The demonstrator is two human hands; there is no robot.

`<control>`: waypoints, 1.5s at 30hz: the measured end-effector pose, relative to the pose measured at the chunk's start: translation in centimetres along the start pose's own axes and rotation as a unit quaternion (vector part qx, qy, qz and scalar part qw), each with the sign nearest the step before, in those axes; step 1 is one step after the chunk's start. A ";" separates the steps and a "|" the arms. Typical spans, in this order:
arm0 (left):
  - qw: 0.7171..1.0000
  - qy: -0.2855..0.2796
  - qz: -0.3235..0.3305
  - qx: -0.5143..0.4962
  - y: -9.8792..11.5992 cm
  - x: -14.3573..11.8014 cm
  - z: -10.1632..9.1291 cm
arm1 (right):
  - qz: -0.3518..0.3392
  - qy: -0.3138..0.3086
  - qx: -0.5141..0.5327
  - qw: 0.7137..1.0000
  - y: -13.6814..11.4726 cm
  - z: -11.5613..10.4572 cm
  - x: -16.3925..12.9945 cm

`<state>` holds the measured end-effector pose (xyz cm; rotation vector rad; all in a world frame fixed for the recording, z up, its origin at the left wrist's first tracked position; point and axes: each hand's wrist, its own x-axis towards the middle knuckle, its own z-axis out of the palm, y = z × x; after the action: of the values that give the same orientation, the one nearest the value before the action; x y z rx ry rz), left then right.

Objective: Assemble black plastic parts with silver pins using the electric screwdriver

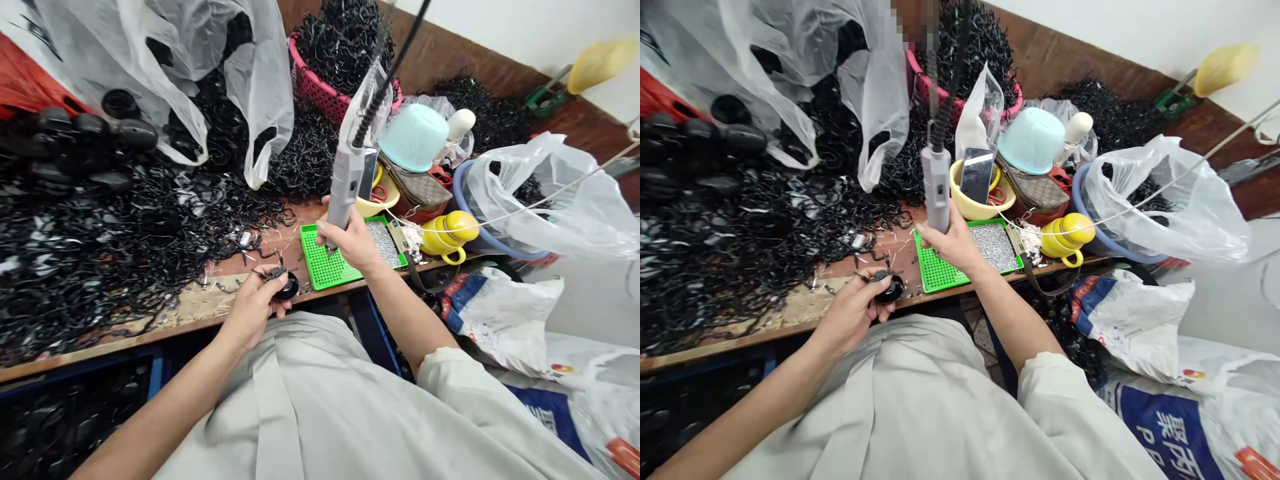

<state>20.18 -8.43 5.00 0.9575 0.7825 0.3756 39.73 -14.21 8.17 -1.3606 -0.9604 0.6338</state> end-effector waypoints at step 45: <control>0.999 0.039 -0.012 0.026 -1.3 3.2 2.6 | -0.003 0.197 -0.008 0.980 3.7 -2.2 -4.2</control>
<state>24.18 -8.75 3.41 0.9864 0.8777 0.3753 40.10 -18.39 3.84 -1.4294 -0.6501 0.3335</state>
